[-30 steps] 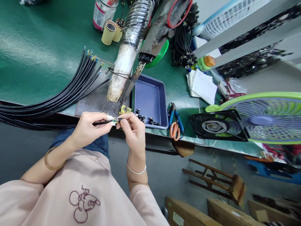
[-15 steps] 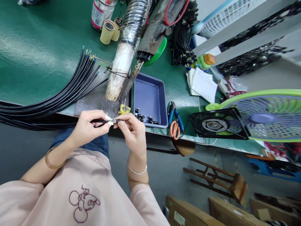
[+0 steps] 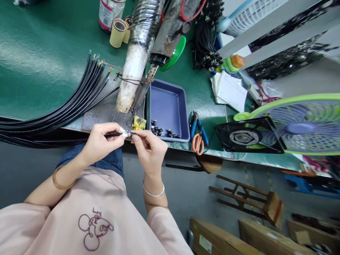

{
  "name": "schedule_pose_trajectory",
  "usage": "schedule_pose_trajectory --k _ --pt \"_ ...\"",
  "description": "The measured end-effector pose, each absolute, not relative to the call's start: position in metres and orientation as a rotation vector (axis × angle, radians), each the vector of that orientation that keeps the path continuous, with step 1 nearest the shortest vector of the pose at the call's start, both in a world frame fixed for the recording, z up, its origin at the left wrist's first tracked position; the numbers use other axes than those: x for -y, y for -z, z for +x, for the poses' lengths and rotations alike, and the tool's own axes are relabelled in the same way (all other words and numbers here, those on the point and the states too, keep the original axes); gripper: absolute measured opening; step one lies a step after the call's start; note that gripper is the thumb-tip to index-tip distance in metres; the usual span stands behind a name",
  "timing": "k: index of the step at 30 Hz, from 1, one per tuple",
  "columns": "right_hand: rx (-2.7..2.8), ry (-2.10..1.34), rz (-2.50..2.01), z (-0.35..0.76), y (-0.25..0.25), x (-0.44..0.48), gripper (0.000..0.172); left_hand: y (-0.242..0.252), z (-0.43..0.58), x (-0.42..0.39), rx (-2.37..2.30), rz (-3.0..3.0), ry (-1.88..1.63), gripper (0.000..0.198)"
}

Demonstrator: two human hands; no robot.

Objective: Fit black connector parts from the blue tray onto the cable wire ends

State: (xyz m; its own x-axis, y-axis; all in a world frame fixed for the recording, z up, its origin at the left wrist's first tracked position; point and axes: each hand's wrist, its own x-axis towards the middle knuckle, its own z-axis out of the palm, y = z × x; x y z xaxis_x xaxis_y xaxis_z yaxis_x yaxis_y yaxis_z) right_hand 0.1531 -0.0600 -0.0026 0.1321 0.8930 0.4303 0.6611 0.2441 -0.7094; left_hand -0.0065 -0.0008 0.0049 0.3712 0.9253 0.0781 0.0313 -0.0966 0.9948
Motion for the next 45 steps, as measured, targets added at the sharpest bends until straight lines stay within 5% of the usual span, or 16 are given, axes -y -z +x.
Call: schedule_pose_trajectory --k 14,45 --pt "1.567 0.065 -1.3 0.147 0.011 0.057 0.018 -0.009 0.001 -0.005 -0.971 1.392 -0.999 0.011" --pt "1.577 0.055 -1.309 0.14 0.008 0.042 0.016 -0.011 0.004 -0.013 -1.0 1.51 -1.072 0.01"
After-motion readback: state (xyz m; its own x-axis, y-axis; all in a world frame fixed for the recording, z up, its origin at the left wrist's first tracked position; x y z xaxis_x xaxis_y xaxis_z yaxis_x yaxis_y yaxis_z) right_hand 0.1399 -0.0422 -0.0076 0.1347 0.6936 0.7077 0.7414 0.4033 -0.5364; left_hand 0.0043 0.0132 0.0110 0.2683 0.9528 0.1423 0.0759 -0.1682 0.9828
